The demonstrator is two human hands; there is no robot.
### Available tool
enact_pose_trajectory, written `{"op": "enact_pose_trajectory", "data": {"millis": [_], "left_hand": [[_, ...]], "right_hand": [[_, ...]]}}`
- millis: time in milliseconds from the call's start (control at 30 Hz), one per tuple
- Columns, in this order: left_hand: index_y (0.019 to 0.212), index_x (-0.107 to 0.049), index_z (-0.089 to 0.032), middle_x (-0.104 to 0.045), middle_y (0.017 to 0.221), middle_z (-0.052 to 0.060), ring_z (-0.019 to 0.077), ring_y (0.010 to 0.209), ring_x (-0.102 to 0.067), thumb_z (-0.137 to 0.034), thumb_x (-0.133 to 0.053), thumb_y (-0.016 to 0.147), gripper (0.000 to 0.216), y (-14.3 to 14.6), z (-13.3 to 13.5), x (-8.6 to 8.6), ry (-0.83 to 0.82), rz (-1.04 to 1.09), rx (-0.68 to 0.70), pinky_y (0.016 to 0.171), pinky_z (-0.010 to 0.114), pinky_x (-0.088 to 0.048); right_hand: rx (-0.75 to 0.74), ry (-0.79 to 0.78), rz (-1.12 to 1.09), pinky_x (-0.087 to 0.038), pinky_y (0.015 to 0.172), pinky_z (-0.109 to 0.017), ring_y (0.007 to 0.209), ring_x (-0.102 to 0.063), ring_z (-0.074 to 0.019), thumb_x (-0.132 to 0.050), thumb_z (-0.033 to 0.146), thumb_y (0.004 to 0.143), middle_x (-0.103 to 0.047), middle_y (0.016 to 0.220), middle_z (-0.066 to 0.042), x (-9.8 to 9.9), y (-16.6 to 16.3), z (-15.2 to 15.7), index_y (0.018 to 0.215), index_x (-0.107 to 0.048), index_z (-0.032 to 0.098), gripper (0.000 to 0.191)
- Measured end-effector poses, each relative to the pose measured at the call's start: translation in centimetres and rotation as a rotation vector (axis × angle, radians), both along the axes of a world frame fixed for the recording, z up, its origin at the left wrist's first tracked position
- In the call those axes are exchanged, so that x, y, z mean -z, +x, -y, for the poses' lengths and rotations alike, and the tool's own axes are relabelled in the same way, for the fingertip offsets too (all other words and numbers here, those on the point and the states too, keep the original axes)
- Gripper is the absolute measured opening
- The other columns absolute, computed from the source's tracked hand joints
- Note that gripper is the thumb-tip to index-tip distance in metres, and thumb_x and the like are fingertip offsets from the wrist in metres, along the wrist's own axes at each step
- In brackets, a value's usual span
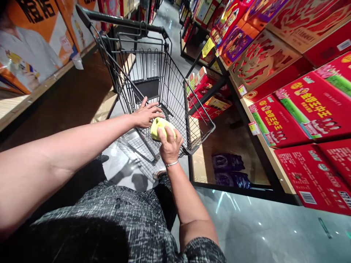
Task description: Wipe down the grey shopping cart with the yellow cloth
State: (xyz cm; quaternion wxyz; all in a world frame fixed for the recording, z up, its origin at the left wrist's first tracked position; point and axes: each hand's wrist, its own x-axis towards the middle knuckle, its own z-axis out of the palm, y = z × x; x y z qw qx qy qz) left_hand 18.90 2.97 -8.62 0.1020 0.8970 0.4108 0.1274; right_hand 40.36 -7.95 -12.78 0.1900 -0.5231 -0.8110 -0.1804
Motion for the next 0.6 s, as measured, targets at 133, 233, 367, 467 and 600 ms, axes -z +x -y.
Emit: {"op": "enact_pose_trajectory", "data": {"millis": [133,233,367,467,600], "left_hand": [[0.142,-0.058,-0.034,-0.051,0.152,0.002,0.0294,0.156,-0.018,-0.008,-0.059,0.079,0.068,-0.6,-0.1,0.2,0.004,0.027,0.015,0.121,0.066,0.012],[0.137,-0.063,-0.033,-0.052,0.149,0.002,0.0304,0.156,-0.015,-0.006,-0.059,0.079,0.064,-0.9,-0.4,0.2,-0.023,0.048,0.019,0.121,0.067,0.013],[0.132,-0.066,-0.033,-0.053,0.149,0.002,0.0317,0.157,-0.010,-0.009,-0.060,0.081,0.057,-0.9,-0.6,0.1,-0.057,0.075,0.010,0.118,0.067,0.017],[0.132,-0.066,-0.033,-0.053,0.148,0.001,0.0319,0.157,-0.010,-0.011,-0.061,0.080,0.057,-0.7,-0.4,0.0,-0.065,0.059,0.008,0.118,0.068,0.018],[0.133,-0.065,-0.035,-0.054,0.146,0.000,0.0314,0.157,-0.011,-0.014,-0.061,0.079,0.058,-0.5,-0.4,0.2,-0.050,0.068,0.013,0.117,0.066,0.022]], "right_hand": [[0.011,-0.014,0.042,-0.043,0.099,-0.043,0.122,-0.048,-0.0276,-0.055,0.005,0.091,-0.058,0.143,-0.007,-1.5,1.7,-0.3,0.130,-0.070,0.035,0.052],[-0.043,0.022,0.048,-0.047,0.095,-0.039,0.113,-0.053,-0.0239,-0.053,0.002,0.089,-0.063,0.135,-0.007,-1.5,5.3,2.0,0.122,-0.074,0.031,0.049],[-0.093,0.036,0.074,-0.049,0.095,-0.039,0.112,-0.053,-0.0235,-0.053,0.000,0.086,-0.066,0.130,-0.007,-2.1,10.1,6.2,0.118,-0.074,0.029,0.048],[-0.045,0.057,0.067,-0.049,0.093,-0.040,0.109,-0.053,-0.0240,-0.053,-0.002,0.083,-0.065,0.129,-0.009,-2.1,11.1,7.7,0.118,-0.073,0.026,0.048],[0.059,0.047,0.000,-0.048,0.092,-0.041,0.108,-0.053,-0.0254,-0.055,-0.002,0.075,-0.065,0.128,-0.010,-1.8,7.4,5.7,0.119,-0.072,0.024,0.054]]}}
